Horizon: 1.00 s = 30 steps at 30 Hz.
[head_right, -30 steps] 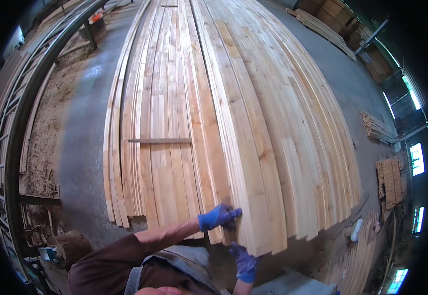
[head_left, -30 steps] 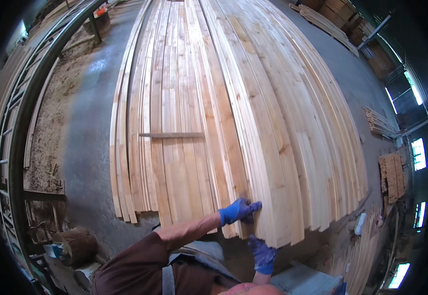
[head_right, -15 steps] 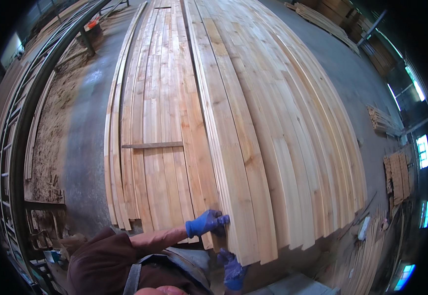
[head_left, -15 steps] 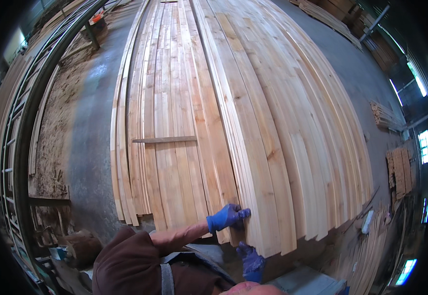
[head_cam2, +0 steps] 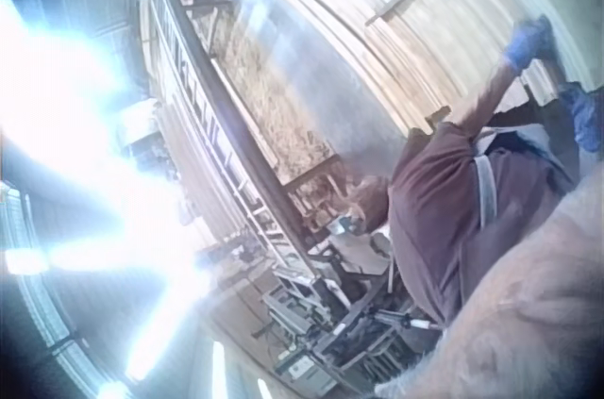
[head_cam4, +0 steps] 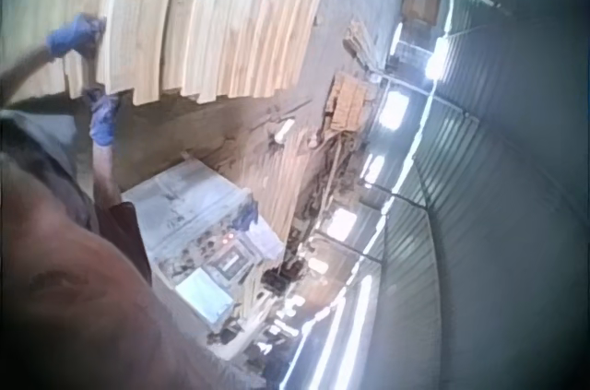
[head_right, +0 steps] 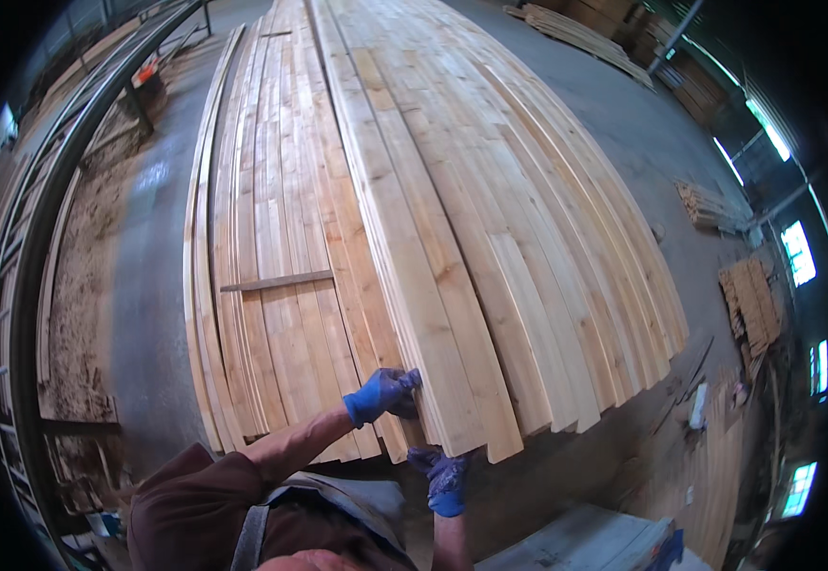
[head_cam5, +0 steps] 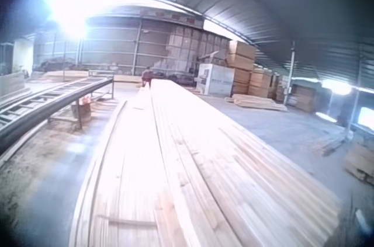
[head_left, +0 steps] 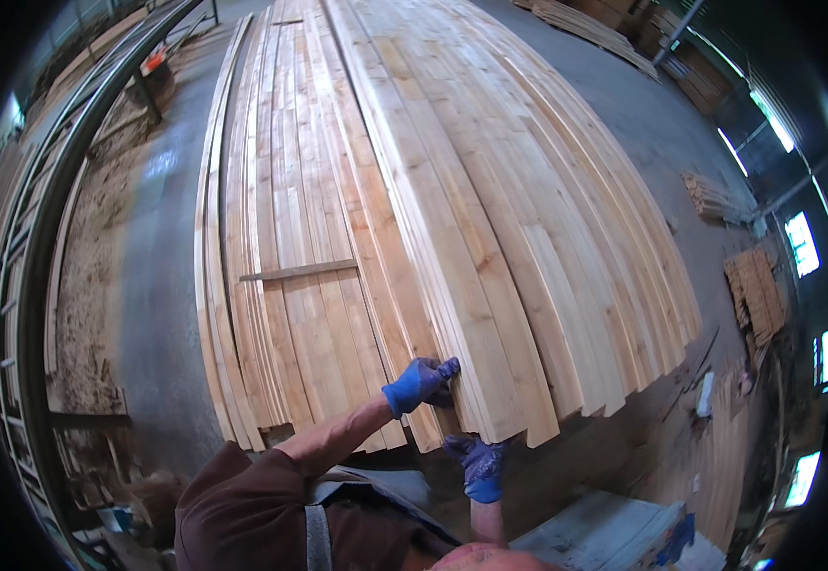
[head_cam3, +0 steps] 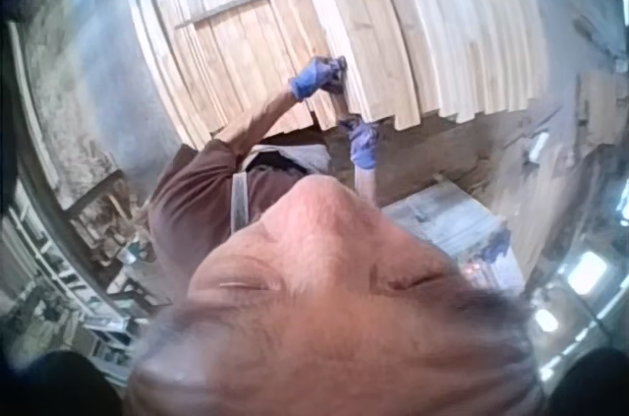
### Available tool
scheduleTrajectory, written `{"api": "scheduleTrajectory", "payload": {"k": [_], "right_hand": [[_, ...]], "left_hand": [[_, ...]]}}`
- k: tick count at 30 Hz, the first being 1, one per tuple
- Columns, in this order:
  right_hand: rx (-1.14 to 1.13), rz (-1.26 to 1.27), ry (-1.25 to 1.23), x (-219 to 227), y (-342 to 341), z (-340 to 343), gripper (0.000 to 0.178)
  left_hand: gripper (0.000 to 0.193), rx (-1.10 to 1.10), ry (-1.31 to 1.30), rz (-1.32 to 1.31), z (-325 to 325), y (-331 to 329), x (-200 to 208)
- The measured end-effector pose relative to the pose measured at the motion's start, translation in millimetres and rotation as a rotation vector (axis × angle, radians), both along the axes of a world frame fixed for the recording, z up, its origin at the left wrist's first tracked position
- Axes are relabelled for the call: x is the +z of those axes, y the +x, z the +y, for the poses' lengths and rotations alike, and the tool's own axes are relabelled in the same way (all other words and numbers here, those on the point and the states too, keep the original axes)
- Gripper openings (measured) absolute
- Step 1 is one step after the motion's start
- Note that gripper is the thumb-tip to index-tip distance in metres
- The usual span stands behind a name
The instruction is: The person picks up wooden planks from a stack and places them onto a metal rack. They then use a paint roller to apply white paint to the planks. Later, the person uses a brush to apply a substance from an orange bucket onto the wood.
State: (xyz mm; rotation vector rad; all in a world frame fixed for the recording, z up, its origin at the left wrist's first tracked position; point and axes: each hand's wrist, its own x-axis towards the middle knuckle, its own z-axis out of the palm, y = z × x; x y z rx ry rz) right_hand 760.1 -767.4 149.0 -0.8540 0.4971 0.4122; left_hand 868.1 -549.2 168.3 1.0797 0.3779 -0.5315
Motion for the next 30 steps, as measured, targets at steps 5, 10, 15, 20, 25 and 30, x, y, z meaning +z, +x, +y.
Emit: {"api": "scheduleTrajectory", "payload": {"k": [5, 10, 15, 20, 25, 30], "right_hand": [[0.060, -0.211, -0.143, 15, 5, -4, 0.079], [-0.012, 0.065, 0.072, -27, -5, -23, 0.076], [0.106, 0.002, -0.022, -17, -6, -1, 0.089], [0.327, -0.256, -0.006, -24, 47, 25, 0.078], [0.242, -0.140, 0.008, 0, 65, 40, 0.091], [0.254, -0.247, -0.171, -19, 67, 27, 0.078]], "left_hand": [[0.054, -0.003, 0.052, -0.061, 4, -2, 40], [0.052, -0.030, 0.031, -0.065, 2, -5, 28], [0.054, -0.017, 0.033, -0.021, 8, -1, 9], [0.055, 0.104, 0.129, -0.057, 36, 36, 8], [0.060, 0.040, 0.219, -0.114, 44, 44, 20], [0.066, 0.051, 0.197, -0.112, 41, 45, 8]]}}
